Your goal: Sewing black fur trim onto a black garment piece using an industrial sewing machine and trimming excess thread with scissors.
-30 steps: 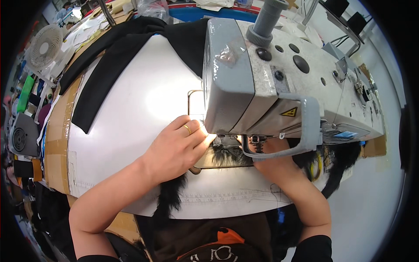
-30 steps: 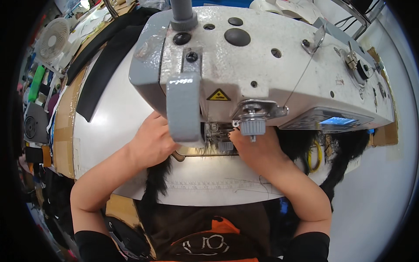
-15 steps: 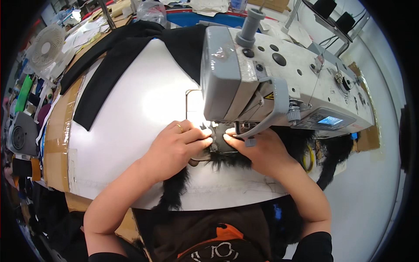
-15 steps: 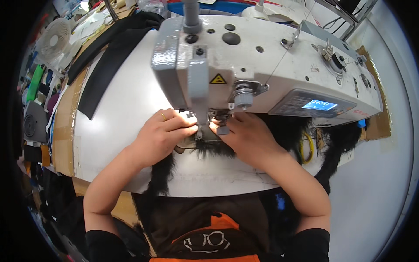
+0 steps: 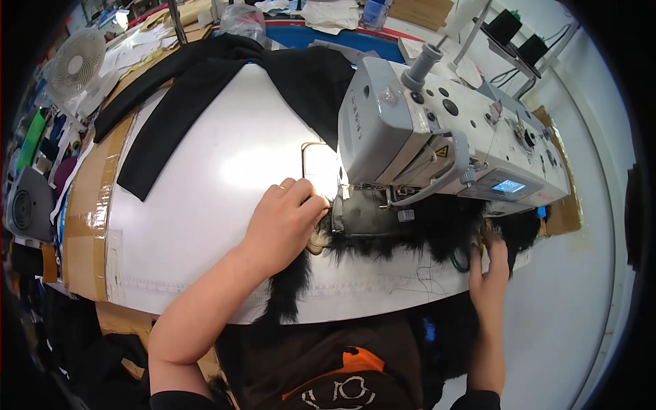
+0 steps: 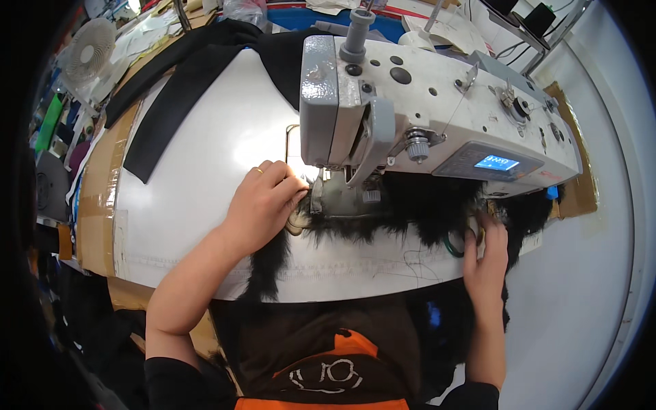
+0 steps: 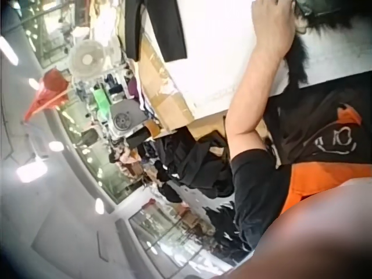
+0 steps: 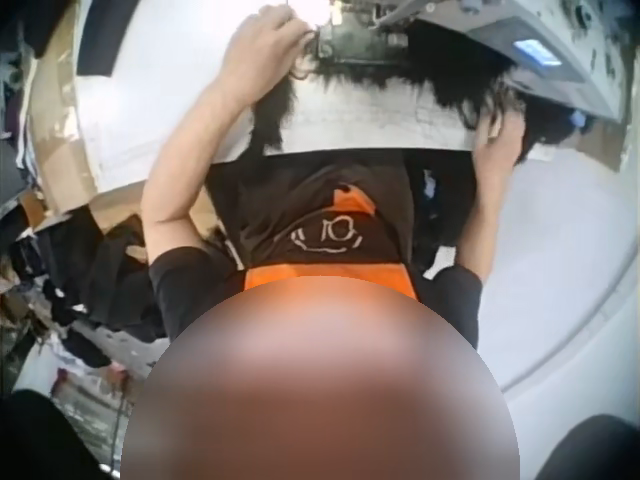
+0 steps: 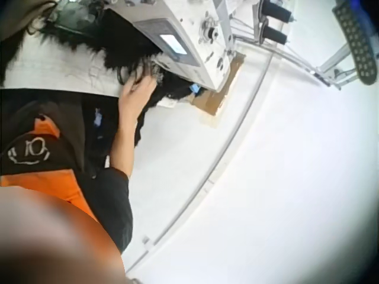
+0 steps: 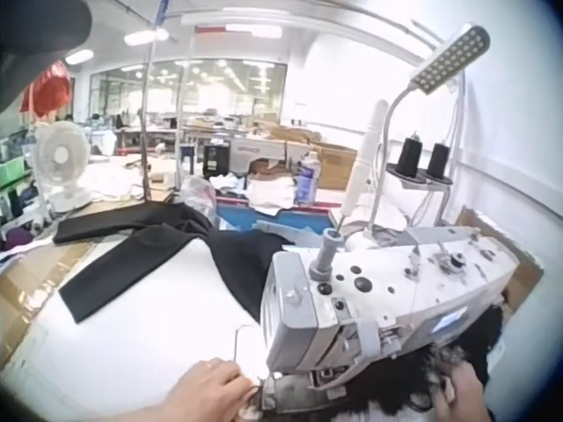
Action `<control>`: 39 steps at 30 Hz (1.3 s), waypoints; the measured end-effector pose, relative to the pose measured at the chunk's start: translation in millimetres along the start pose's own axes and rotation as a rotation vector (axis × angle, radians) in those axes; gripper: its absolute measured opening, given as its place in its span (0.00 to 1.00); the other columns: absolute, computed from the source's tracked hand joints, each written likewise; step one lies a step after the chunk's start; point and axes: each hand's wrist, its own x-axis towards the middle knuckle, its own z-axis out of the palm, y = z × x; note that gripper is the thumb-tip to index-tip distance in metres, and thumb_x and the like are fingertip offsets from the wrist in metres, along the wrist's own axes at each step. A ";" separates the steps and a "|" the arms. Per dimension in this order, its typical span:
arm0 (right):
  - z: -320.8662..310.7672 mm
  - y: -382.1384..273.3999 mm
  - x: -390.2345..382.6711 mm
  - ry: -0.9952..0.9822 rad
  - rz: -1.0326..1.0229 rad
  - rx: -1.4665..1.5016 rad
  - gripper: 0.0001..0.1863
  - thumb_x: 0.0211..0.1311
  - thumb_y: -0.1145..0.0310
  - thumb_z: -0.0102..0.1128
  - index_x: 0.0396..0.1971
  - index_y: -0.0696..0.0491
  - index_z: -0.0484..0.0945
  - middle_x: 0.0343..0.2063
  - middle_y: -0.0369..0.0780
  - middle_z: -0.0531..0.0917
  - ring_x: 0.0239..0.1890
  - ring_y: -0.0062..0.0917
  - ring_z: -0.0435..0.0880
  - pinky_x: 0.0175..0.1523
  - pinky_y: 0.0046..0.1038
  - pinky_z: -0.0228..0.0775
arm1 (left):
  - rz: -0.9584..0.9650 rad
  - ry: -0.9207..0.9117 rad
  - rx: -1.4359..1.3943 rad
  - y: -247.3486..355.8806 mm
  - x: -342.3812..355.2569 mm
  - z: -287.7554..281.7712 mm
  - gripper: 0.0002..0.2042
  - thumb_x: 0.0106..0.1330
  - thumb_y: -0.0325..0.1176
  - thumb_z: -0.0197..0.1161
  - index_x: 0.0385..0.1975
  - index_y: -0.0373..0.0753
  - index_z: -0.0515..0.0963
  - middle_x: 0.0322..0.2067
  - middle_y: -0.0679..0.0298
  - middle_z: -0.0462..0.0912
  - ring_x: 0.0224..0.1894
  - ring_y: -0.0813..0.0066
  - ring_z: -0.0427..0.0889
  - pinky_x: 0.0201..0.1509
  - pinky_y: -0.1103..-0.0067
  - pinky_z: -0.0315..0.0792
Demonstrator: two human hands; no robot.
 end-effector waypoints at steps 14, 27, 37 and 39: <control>-49.2 13.0 -27.1 -0.494 0.684 0.712 0.38 0.53 0.78 0.65 0.69 0.61 0.70 0.32 0.34 0.80 0.31 0.13 0.77 0.35 0.19 0.70 | -0.018 0.004 -0.038 -0.7 -6.8 -3.4 0.08 0.66 0.28 0.69 0.42 0.41 0.78 0.35 0.62 0.81 0.38 0.57 0.80 0.44 0.67 0.72; 9.3 -146.0 -35.0 -0.767 0.504 1.245 0.29 0.73 0.78 0.61 0.71 0.58 0.67 0.29 0.37 0.79 0.23 0.14 0.76 0.25 0.21 0.72 | -0.167 -0.069 -0.253 -11.1 -5.8 -24.2 0.06 0.66 0.28 0.70 0.39 0.35 0.83 0.32 0.57 0.81 0.36 0.55 0.81 0.42 0.67 0.74; 42.1 -177.1 -3.4 -0.960 0.803 1.466 0.26 0.84 0.55 0.47 0.70 0.57 0.67 0.28 0.36 0.72 0.21 0.18 0.73 0.24 0.22 0.71 | -0.167 -0.058 -0.231 -14.4 -3.4 -19.7 0.06 0.67 0.29 0.69 0.38 0.35 0.82 0.33 0.56 0.84 0.38 0.52 0.82 0.45 0.66 0.75; 43.4 -179.1 -2.6 -0.956 0.805 1.480 0.26 0.84 0.55 0.46 0.70 0.57 0.66 0.28 0.36 0.72 0.21 0.18 0.73 0.24 0.22 0.71 | -0.161 -0.058 -0.226 -13.7 -2.3 -20.9 0.06 0.67 0.30 0.69 0.38 0.34 0.82 0.33 0.56 0.83 0.38 0.52 0.82 0.45 0.66 0.75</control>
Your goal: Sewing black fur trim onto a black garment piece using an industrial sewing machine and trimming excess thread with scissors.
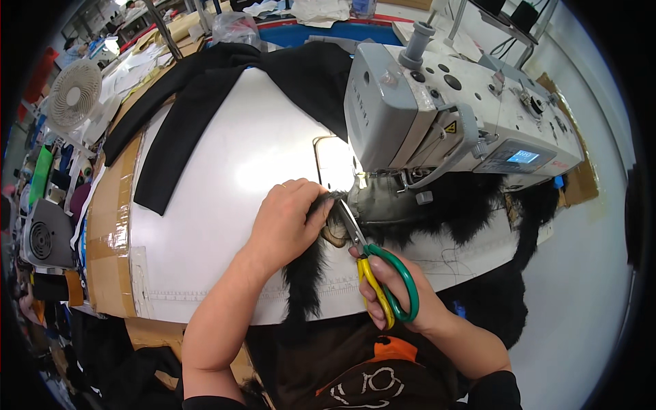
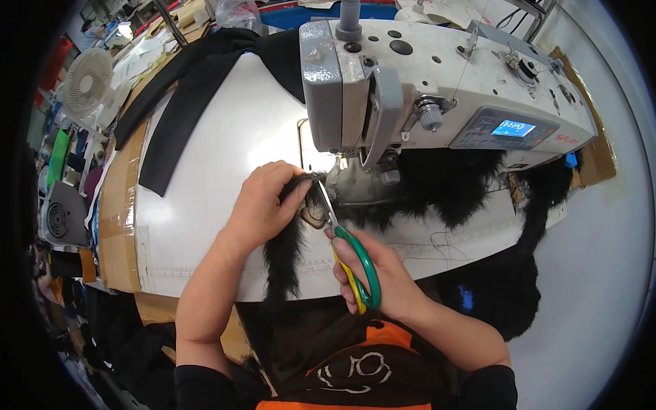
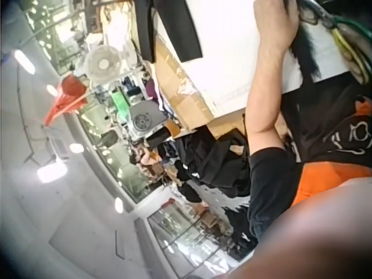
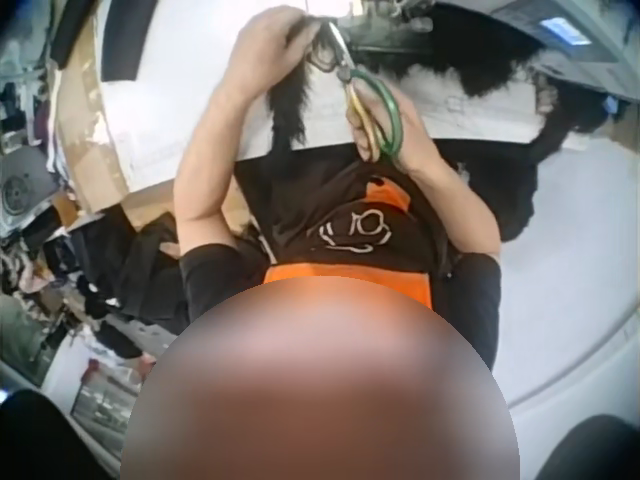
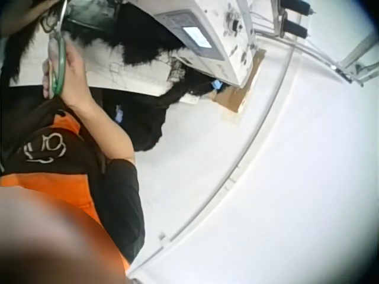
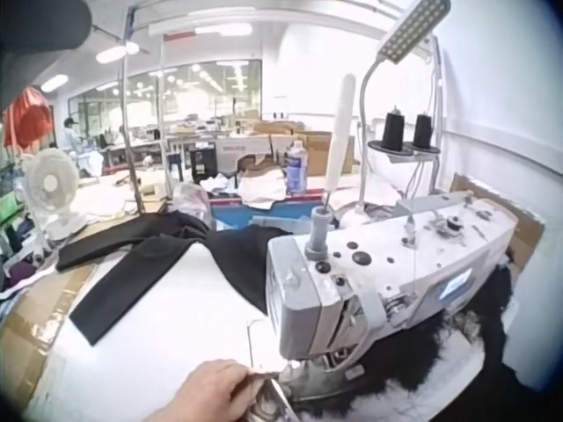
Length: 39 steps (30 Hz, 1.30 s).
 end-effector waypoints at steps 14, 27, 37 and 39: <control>-3.5 5.0 15.0 0.009 -0.015 -0.040 0.22 0.80 0.62 0.56 0.67 0.56 0.70 0.26 0.35 0.73 0.18 0.16 0.73 0.21 0.22 0.69 | 0.006 -0.012 0.007 1.6 0.5 -0.2 0.05 0.67 0.29 0.68 0.36 0.35 0.80 0.31 0.56 0.82 0.37 0.52 0.81 0.44 0.63 0.73; -79.3 24.4 -67.5 -0.115 -0.078 -0.398 0.26 0.70 0.74 0.69 0.66 0.61 0.75 0.28 0.31 0.81 0.27 0.07 0.79 0.32 0.13 0.69 | -0.288 0.341 -0.006 -48.7 4.8 -29.7 0.11 0.71 0.29 0.66 0.48 0.31 0.84 0.40 0.52 0.90 0.42 0.69 0.87 0.51 0.76 0.78; -173.8 2.6 -152.0 0.727 -0.326 -1.177 0.29 0.58 0.63 0.69 0.60 0.59 0.79 0.31 0.49 0.86 0.30 0.34 0.88 0.40 0.32 0.79 | -0.418 0.342 -0.164 -15.8 -34.1 -14.8 0.13 0.75 0.34 0.67 0.47 0.29 0.83 0.32 0.68 0.84 0.36 0.83 0.78 0.43 0.83 0.72; -193.7 5.2 -139.4 0.762 -0.392 -1.248 0.29 0.58 0.62 0.69 0.59 0.58 0.79 0.33 0.51 0.86 0.33 0.42 0.87 0.43 0.36 0.79 | -0.407 0.305 -0.205 6.2 -42.7 0.8 0.11 0.76 0.32 0.66 0.48 0.29 0.83 0.33 0.69 0.83 0.36 0.84 0.77 0.43 0.83 0.71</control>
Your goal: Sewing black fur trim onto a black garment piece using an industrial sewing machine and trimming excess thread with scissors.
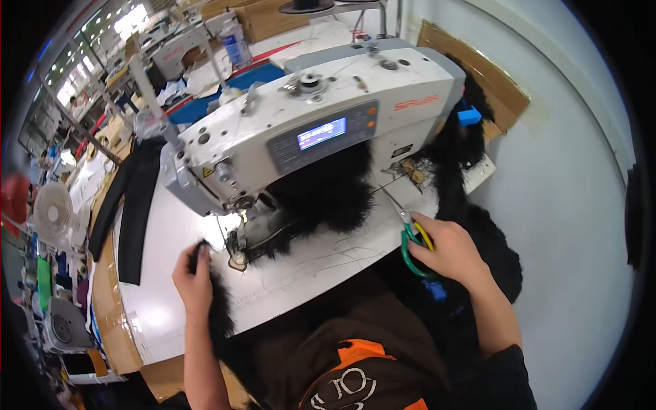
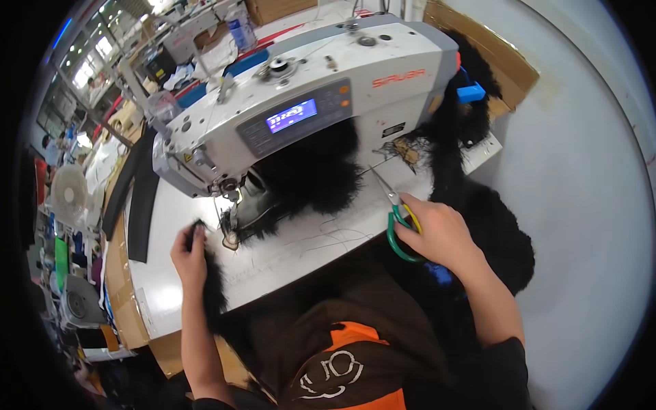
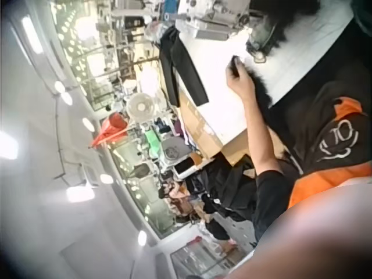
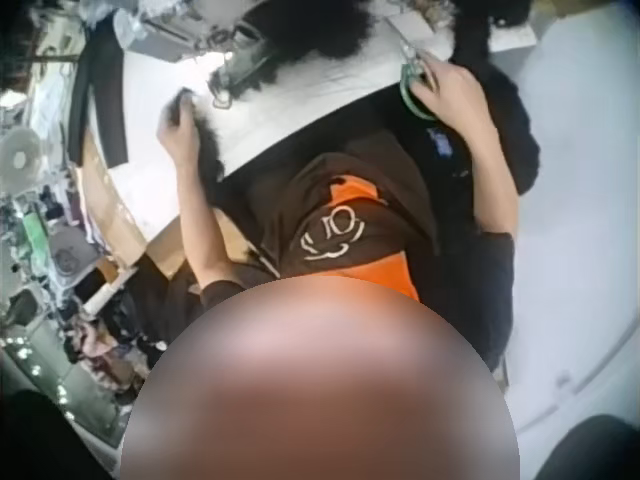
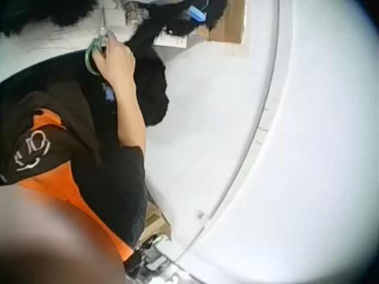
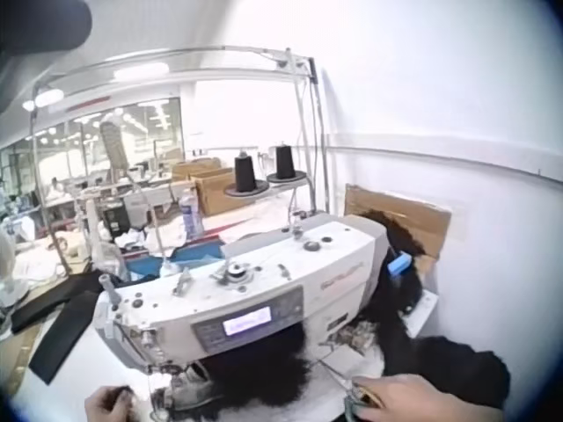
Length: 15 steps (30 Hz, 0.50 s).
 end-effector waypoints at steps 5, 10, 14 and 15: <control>4.5 8.3 43.5 0.031 -0.094 -0.069 0.28 0.59 0.58 0.69 0.58 0.56 0.81 0.36 0.52 0.86 0.41 0.52 0.85 0.48 0.46 0.79 | -0.076 -0.153 -0.260 46.7 -54.6 30.6 0.11 0.76 0.25 0.63 0.53 0.30 0.80 0.38 0.65 0.85 0.36 0.84 0.79 0.44 0.84 0.75; 19.7 2.8 62.2 0.473 -0.419 -0.220 0.22 0.62 0.68 0.66 0.56 0.55 0.81 0.41 0.48 0.85 0.46 0.48 0.85 0.50 0.44 0.79 | -0.080 -0.423 -0.290 116.7 -76.2 68.6 0.11 0.76 0.25 0.63 0.55 0.31 0.80 0.39 0.63 0.87 0.37 0.83 0.84 0.45 0.84 0.76; 26.1 -44.6 15.2 -0.127 -0.308 0.615 0.19 0.65 0.70 0.69 0.54 0.58 0.81 0.41 0.42 0.88 0.39 0.25 0.87 0.47 0.31 0.80 | 0.155 -0.469 -0.292 153.1 -69.5 114.5 0.12 0.75 0.24 0.62 0.55 0.30 0.80 0.46 0.59 0.88 0.48 0.75 0.86 0.54 0.79 0.77; 30.2 -46.4 6.0 -0.384 -0.218 0.801 0.19 0.65 0.69 0.70 0.54 0.59 0.81 0.39 0.40 0.88 0.39 0.18 0.85 0.48 0.28 0.79 | 0.246 -0.477 -0.288 169.5 -67.3 130.2 0.12 0.72 0.25 0.66 0.53 0.33 0.83 0.49 0.56 0.87 0.51 0.67 0.86 0.57 0.75 0.77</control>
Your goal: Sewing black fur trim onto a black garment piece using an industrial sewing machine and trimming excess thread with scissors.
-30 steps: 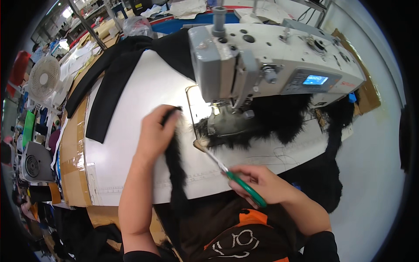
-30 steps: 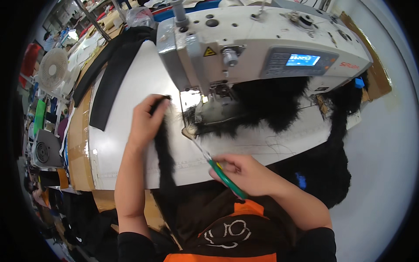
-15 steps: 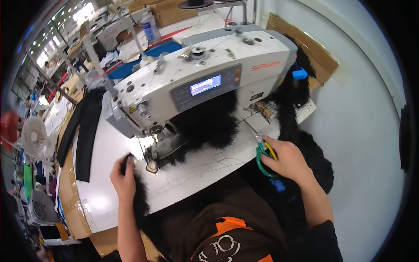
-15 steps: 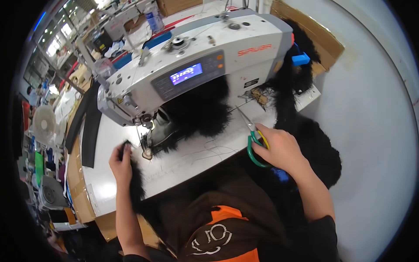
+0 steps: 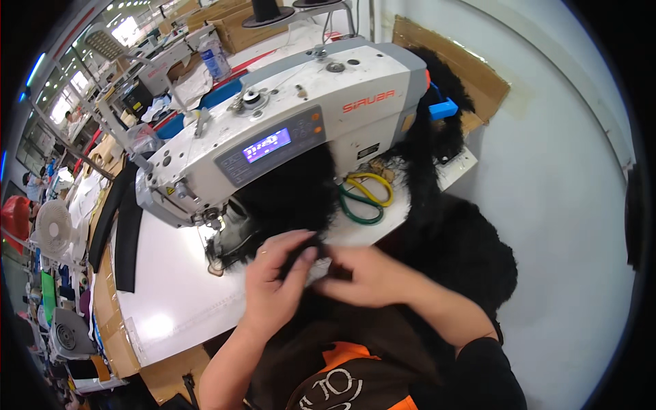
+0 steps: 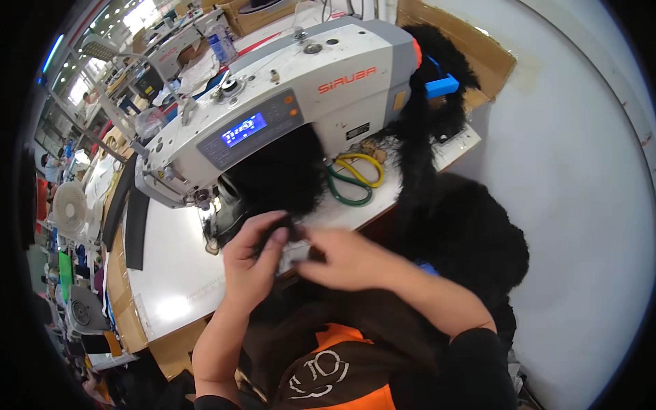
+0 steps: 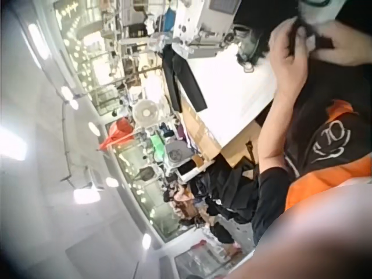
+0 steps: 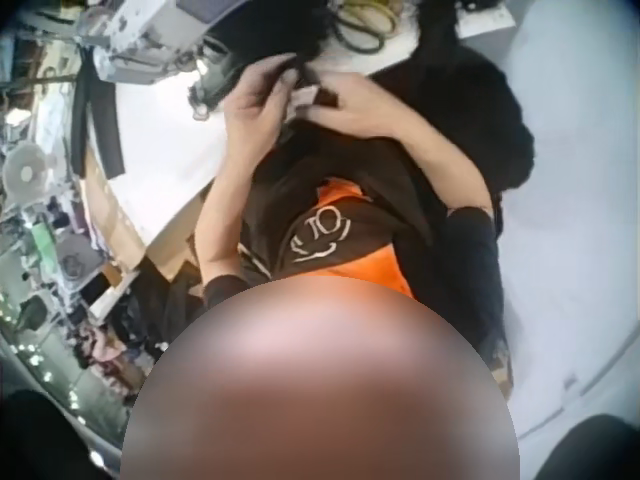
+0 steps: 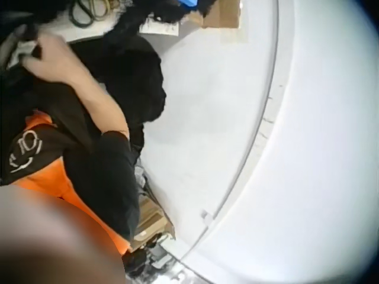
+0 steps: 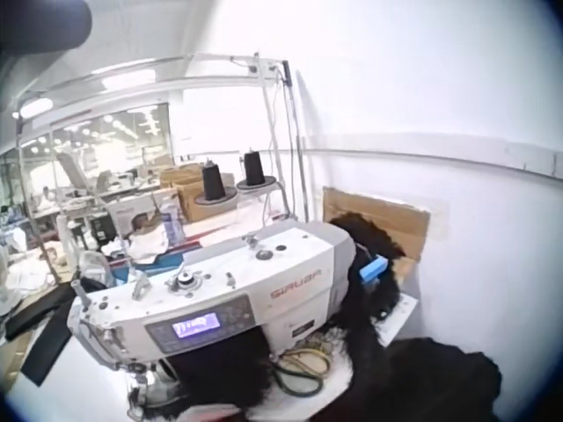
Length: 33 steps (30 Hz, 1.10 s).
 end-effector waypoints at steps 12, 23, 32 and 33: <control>-118.7 9.5 -23.8 0.756 -0.003 0.392 0.11 0.80 0.64 0.56 0.50 0.55 0.77 0.35 0.40 0.86 0.28 0.24 0.84 0.32 0.24 0.79 | -0.499 -0.439 -0.422 11.5 14.3 84.4 0.16 0.78 0.38 0.62 0.57 0.35 0.77 0.29 0.65 0.84 0.29 0.79 0.80 0.38 0.79 0.75; -357.3 28.9 100.5 1.102 0.021 0.110 0.11 0.80 0.66 0.53 0.49 0.58 0.77 0.39 0.43 0.87 0.34 0.26 0.86 0.37 0.27 0.80 | -0.379 -0.476 -0.390 -37.9 0.8 136.0 0.14 0.83 0.36 0.53 0.58 0.34 0.77 0.28 0.70 0.80 0.28 0.86 0.75 0.35 0.84 0.71; -433.9 95.4 65.1 0.795 0.240 -1.457 0.15 0.63 0.64 0.57 0.41 0.60 0.83 0.42 0.56 0.86 0.50 0.54 0.84 0.52 0.50 0.74 | -0.121 -0.630 -0.172 -47.8 -35.7 70.4 0.23 0.77 0.39 0.61 0.66 0.32 0.73 0.46 0.52 0.89 0.40 0.55 0.89 0.47 0.67 0.82; -397.3 80.3 78.3 0.785 0.328 -1.466 0.16 0.63 0.64 0.60 0.46 0.57 0.83 0.44 0.54 0.85 0.51 0.52 0.84 0.54 0.50 0.75 | -0.100 -0.691 -0.151 -47.7 -48.0 43.8 0.23 0.77 0.40 0.61 0.65 0.33 0.75 0.45 0.53 0.89 0.40 0.53 0.89 0.47 0.67 0.82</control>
